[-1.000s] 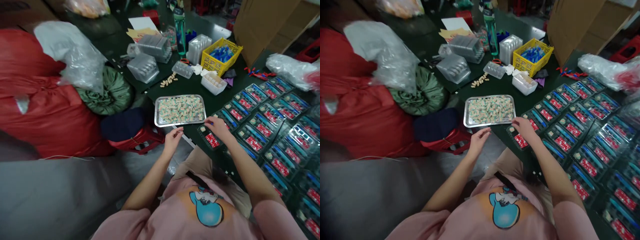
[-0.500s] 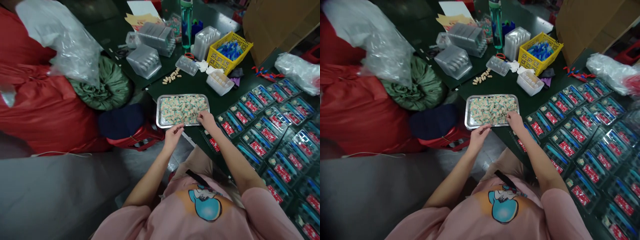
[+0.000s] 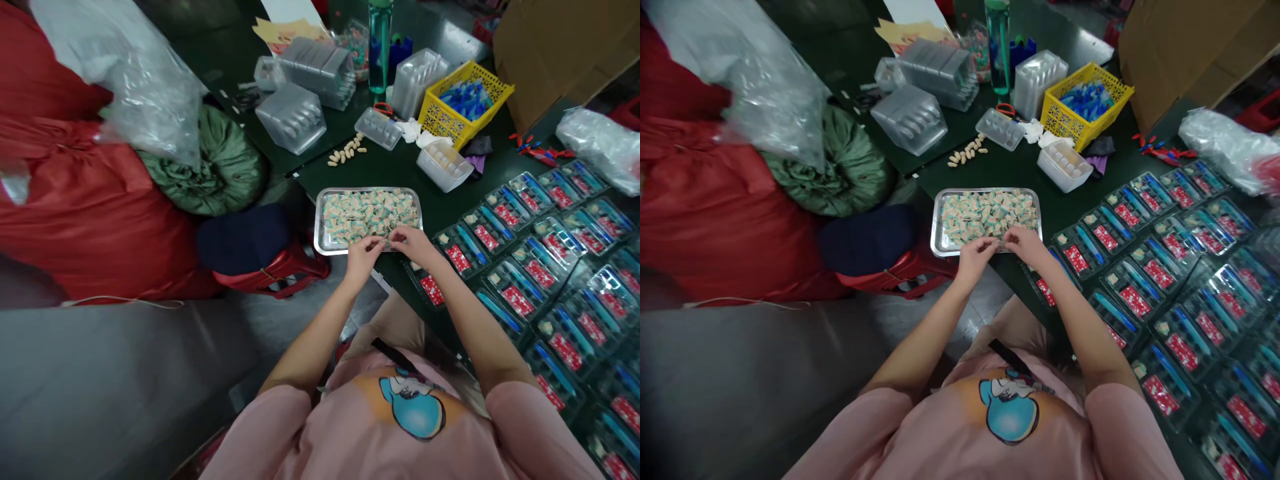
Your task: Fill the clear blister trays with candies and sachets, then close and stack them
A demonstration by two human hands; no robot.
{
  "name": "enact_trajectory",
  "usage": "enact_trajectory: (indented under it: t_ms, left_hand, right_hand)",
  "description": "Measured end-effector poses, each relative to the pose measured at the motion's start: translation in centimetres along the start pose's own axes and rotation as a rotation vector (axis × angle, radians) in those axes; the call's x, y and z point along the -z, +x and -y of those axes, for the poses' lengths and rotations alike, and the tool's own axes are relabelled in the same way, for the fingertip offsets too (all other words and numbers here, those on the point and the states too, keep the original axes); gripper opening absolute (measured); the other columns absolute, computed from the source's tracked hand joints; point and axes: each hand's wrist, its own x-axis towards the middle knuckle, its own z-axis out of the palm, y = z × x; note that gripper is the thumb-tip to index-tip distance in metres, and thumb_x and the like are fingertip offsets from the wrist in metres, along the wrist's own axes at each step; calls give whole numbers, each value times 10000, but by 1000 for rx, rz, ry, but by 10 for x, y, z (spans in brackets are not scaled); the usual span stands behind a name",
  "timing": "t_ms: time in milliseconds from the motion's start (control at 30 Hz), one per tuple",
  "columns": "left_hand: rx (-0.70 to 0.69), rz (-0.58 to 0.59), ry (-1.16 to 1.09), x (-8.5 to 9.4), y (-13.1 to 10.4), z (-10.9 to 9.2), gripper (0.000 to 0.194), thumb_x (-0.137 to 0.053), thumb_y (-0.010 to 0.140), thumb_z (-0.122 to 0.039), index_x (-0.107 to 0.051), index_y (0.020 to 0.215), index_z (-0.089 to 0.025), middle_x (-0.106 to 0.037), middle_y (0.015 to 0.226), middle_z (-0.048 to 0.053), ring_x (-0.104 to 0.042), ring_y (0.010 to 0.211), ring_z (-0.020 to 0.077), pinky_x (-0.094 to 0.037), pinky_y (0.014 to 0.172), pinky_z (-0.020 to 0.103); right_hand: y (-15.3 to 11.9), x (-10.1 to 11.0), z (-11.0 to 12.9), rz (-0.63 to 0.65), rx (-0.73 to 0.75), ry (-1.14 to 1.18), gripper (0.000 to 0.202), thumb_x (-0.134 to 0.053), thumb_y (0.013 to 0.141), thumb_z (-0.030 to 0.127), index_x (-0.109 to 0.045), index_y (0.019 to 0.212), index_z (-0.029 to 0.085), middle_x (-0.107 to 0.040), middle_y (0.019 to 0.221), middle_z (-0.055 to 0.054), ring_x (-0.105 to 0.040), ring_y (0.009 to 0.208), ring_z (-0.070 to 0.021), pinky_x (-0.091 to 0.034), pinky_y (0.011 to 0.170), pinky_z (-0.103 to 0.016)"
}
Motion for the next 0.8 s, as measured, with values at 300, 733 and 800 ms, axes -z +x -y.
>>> enact_trajectory:
  t_ms: [300, 733, 800]
  left_hand:
    - [43, -80, -128, 13, -1, 5, 242, -792, 679, -356, -695, 804, -173, -669, 676, -3, -631, 638, 140, -518, 664, 271]
    - [52, -96, -183, 12, 5, 11, 225, -768, 690, -335, -697, 839, -182, -689, 748, 2, -663, 685, 148, -521, 707, 286]
    - [61, -91, -186, 12, 4, 11, 231, -769, 688, -331, -698, 844, -176, -691, 757, 6, -667, 688, 149, -520, 713, 289]
  right_hand:
    - [8, -6, -25, -18, -36, -381, 129, -698, 791, 94, -670, 885, 177, -624, 971, -79, -563, 912, -205, -423, 791, -290]
    - [12, -19, -20, -17, -112, -176, 127, -716, 761, 83, -706, 847, 176, -663, 789, -26, -596, 777, -184, -414, 747, -273]
    - [14, -22, -21, -31, -81, -254, 104, -710, 768, 84, -698, 826, 169, -658, 839, -50, -589, 824, -198, -413, 765, -279]
